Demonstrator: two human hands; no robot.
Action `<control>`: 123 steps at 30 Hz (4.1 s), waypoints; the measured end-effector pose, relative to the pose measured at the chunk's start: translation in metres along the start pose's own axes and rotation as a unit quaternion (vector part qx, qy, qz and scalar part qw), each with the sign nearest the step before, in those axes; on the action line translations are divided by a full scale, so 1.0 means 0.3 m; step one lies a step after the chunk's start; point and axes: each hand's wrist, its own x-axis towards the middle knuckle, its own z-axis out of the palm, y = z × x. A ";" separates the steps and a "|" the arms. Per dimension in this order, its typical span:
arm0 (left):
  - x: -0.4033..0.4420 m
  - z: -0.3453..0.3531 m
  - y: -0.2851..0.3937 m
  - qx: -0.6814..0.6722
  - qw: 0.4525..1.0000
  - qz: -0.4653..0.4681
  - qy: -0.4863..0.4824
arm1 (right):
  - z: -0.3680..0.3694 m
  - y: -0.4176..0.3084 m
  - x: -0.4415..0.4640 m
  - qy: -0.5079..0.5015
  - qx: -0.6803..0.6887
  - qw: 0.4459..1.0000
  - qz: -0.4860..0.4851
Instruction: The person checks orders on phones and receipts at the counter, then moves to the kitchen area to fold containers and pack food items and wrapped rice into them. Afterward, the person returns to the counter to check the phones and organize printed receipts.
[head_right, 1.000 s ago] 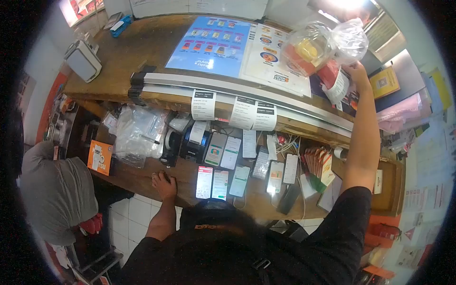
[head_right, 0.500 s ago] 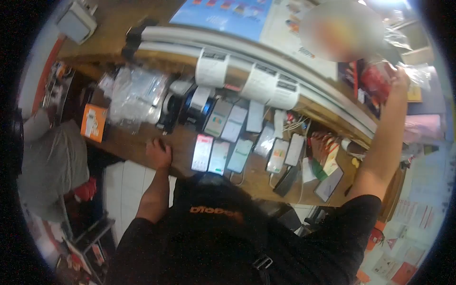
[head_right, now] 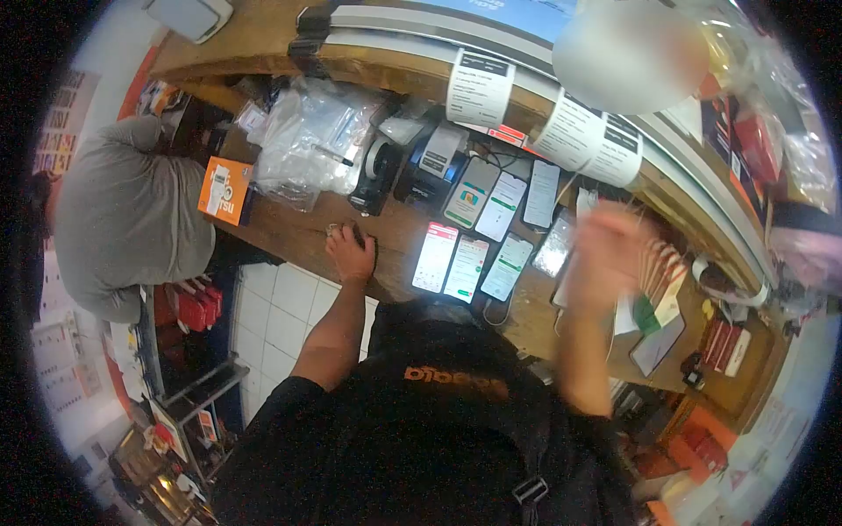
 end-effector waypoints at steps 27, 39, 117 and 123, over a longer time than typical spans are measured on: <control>-0.021 0.018 -0.018 0.025 0.998 0.042 0.046 | -0.309 0.507 -0.864 -0.019 -0.426 0.879 0.212; -0.033 0.014 -0.005 0.026 0.998 0.042 0.031 | -0.374 0.494 -0.874 -0.020 -0.453 0.848 0.276; -0.019 0.023 0.010 0.025 0.999 0.013 0.017 | -0.479 0.560 -0.647 -0.004 -0.604 0.777 0.175; -0.020 0.030 0.006 0.039 0.999 0.011 0.032 | -0.468 0.587 -0.649 -0.003 -0.605 0.775 0.182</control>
